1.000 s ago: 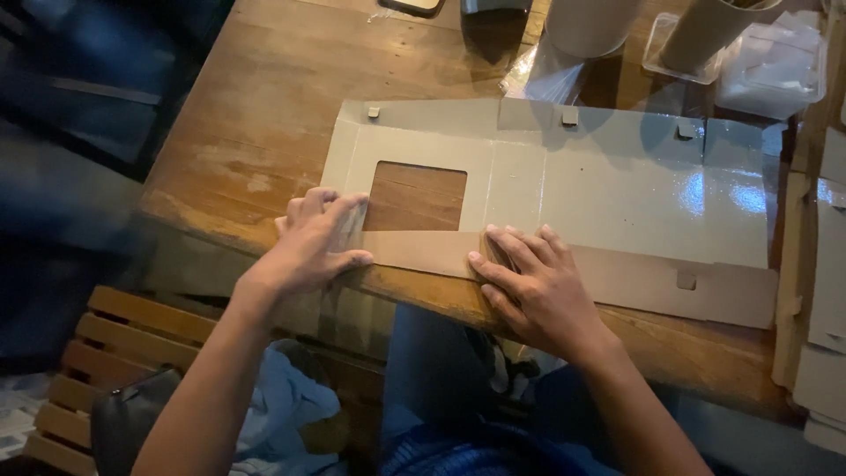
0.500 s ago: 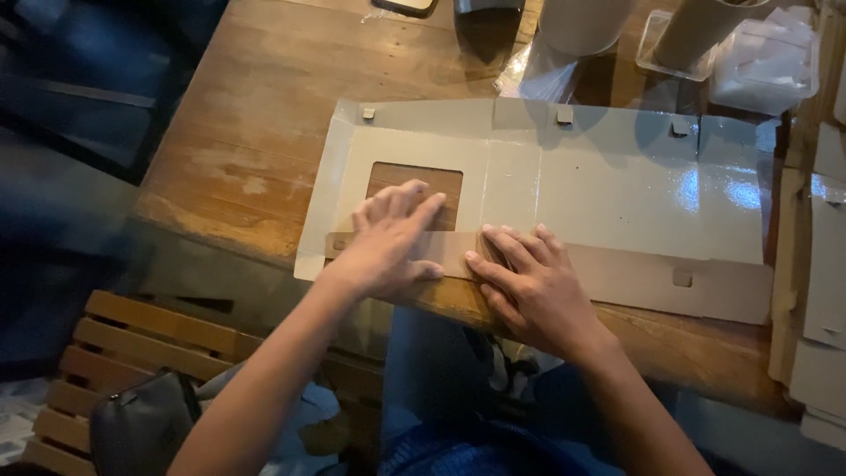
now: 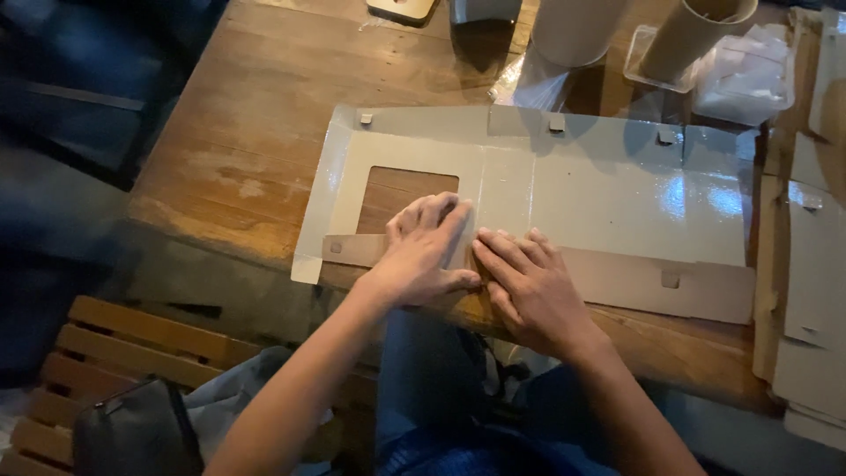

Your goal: Folding a flat cardboard cutout into a finished box with a clear window by following pre-scored lines and tucking tabs.

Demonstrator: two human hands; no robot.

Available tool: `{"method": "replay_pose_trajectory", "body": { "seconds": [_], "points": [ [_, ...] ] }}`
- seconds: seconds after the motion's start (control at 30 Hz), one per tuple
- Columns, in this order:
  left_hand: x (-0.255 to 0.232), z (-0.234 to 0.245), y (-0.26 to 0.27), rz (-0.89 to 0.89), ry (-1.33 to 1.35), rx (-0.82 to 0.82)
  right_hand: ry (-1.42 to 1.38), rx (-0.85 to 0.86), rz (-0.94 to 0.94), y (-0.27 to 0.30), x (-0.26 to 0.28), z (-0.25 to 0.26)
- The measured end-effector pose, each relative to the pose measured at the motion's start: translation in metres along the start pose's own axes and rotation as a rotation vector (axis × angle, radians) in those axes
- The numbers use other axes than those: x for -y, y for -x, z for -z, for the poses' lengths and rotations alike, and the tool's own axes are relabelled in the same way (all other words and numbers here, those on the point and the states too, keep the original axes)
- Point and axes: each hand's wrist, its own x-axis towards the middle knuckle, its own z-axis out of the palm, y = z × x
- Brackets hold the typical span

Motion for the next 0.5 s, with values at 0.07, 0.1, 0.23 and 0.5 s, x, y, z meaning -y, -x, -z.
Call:
{"method": "replay_pose_trajectory", "body": {
  "seconds": [0.07,0.1,0.23,0.5],
  "points": [
    [0.003,0.002,-0.001,0.008,-0.016,-0.004,-0.008,-0.005,-0.002,0.0,0.0,0.001],
    [0.004,0.003,-0.001,0.022,-0.034,-0.008,-0.022,-0.011,-0.001,0.0,0.0,0.001],
    [0.012,0.013,0.001,0.04,-0.058,0.01,-0.007,0.004,-0.01,0.0,-0.002,0.001],
    [0.04,0.044,0.028,0.229,-0.135,0.013,-0.009,0.028,-0.017,0.0,-0.002,0.002]
  ]
}}
